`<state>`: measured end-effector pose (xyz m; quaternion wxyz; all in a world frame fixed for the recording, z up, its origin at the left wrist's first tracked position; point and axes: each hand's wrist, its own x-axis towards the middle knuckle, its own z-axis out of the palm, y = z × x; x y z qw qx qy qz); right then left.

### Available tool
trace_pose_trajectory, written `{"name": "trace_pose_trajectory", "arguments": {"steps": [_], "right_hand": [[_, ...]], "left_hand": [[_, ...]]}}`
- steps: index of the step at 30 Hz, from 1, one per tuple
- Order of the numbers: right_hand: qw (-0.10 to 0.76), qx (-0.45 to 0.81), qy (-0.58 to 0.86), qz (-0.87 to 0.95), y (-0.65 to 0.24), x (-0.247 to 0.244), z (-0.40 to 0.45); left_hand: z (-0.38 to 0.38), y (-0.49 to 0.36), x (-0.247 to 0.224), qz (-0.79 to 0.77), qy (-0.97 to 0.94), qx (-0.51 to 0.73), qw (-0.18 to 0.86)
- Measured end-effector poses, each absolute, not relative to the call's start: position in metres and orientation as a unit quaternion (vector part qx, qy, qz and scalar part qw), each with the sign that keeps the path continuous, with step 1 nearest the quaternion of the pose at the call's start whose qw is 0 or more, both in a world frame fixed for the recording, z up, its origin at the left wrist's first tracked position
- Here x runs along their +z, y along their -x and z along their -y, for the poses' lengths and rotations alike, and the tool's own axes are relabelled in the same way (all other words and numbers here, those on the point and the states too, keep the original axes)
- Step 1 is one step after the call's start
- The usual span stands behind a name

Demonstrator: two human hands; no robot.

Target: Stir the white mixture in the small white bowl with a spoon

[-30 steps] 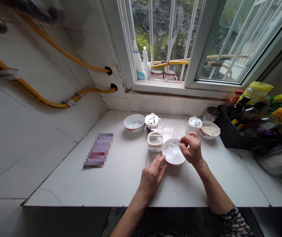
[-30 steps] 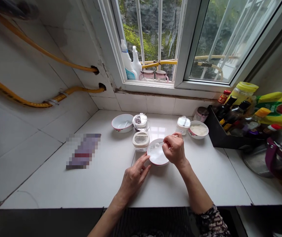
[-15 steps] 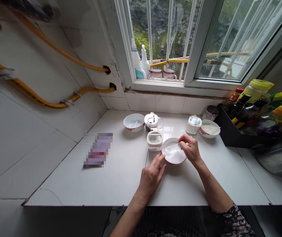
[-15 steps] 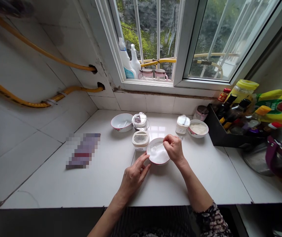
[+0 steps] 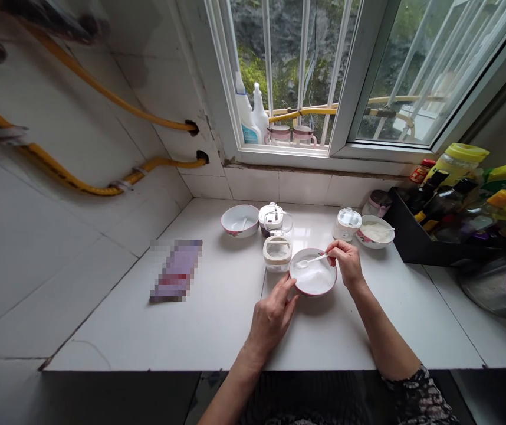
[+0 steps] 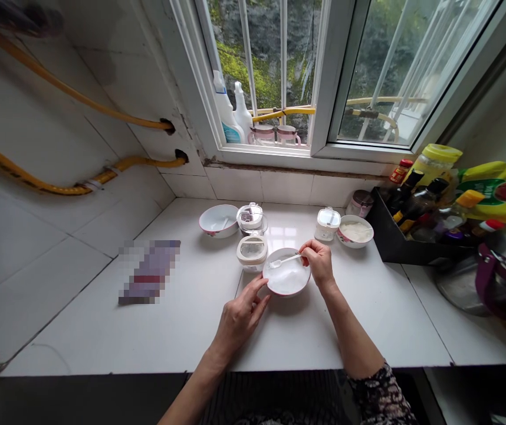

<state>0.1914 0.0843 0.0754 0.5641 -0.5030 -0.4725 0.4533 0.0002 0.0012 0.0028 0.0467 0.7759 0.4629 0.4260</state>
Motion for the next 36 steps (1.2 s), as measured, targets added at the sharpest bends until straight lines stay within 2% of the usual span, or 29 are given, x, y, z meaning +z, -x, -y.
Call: {"name": "trace_pose_trajectory", "arguments": {"steps": [11,17,20,23,26,29,32,36], "right_hand": [[0.59,0.482,0.49,0.423,-0.184,0.081,-0.089],[0.612,0.432,0.454,0.483,-0.163,0.09,-0.09],[0.609,0.37,0.452,0.537,-0.153,0.089,-0.088],[0.581,0.222,0.45,0.641,-0.147,0.085,-0.084],[0.504,0.032,0.386,0.772,-0.146,0.081,-0.08],[0.425,-0.082,0.308,0.847,-0.146,0.079,-0.076],[0.421,-0.104,0.289,0.853,-0.151,0.082,-0.074],[0.503,-0.069,0.34,0.791,-0.171,0.089,-0.074]], "left_hand": [[-0.002,-0.001,0.001,-0.461,-0.774,0.431,0.048],[-0.002,-0.001,0.0,-0.459,-0.774,0.434,0.037],[-0.003,-0.001,0.001,-0.457,-0.776,0.434,0.034],[-0.003,-0.001,0.0,-0.457,-0.776,0.434,0.034],[-0.003,-0.001,0.0,-0.459,-0.777,0.429,0.039],[-0.003,-0.001,0.0,-0.458,-0.777,0.43,0.04],[-0.002,-0.001,0.0,-0.457,-0.775,0.434,0.042],[-0.002,-0.001,-0.001,-0.462,-0.773,0.432,0.056]]}}
